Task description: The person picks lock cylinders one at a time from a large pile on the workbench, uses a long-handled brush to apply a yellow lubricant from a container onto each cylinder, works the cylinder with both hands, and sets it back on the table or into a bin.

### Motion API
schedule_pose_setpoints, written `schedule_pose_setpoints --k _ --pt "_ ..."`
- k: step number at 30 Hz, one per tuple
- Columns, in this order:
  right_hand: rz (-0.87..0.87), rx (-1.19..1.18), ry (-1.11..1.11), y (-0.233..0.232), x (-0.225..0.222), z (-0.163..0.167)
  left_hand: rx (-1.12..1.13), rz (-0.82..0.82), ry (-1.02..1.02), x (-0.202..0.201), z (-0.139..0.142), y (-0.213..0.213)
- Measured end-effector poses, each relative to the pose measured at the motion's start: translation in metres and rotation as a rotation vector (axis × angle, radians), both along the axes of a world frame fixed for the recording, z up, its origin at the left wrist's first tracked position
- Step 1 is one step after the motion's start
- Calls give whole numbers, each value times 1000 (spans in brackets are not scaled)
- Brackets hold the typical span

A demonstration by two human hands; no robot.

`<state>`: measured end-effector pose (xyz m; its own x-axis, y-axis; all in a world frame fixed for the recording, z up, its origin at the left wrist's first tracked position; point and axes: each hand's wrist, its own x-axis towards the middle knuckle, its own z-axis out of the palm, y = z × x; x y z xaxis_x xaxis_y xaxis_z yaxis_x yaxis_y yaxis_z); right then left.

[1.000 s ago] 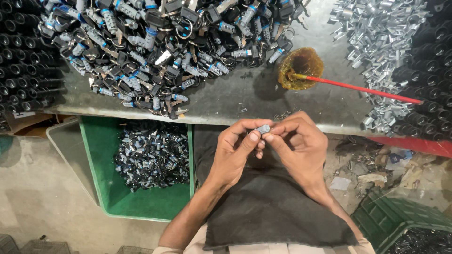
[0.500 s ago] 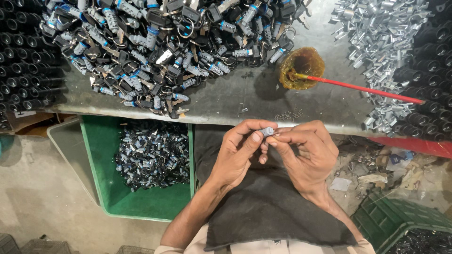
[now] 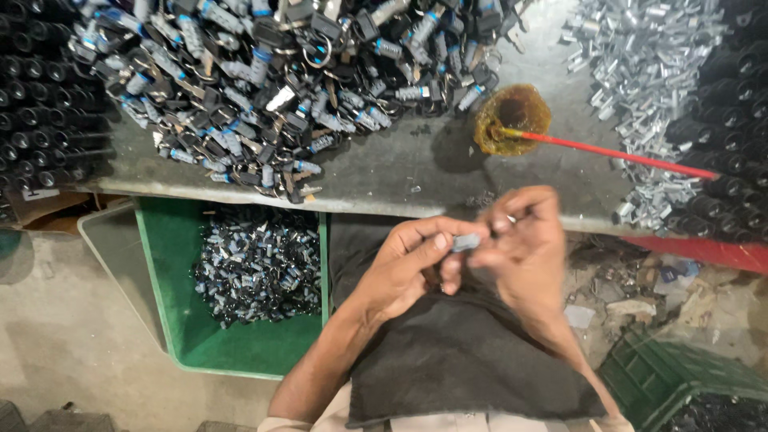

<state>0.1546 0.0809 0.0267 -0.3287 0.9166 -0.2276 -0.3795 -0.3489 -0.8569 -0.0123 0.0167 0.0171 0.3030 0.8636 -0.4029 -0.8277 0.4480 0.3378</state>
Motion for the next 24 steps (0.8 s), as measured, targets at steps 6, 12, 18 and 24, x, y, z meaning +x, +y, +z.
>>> schedule_pose_setpoints --k 6,12,18,24 --pt "-242 390 -497 52 37 6 34 211 205 10 -10 26" --pt "-318 419 -603 48 54 0 -44 312 -6 19 -29 59" --pt "-441 277 -329 38 58 -5 -73 284 -104 21 -40 51" --pt "-369 440 -669 40 43 20 -16 292 -164 24 -29 40"
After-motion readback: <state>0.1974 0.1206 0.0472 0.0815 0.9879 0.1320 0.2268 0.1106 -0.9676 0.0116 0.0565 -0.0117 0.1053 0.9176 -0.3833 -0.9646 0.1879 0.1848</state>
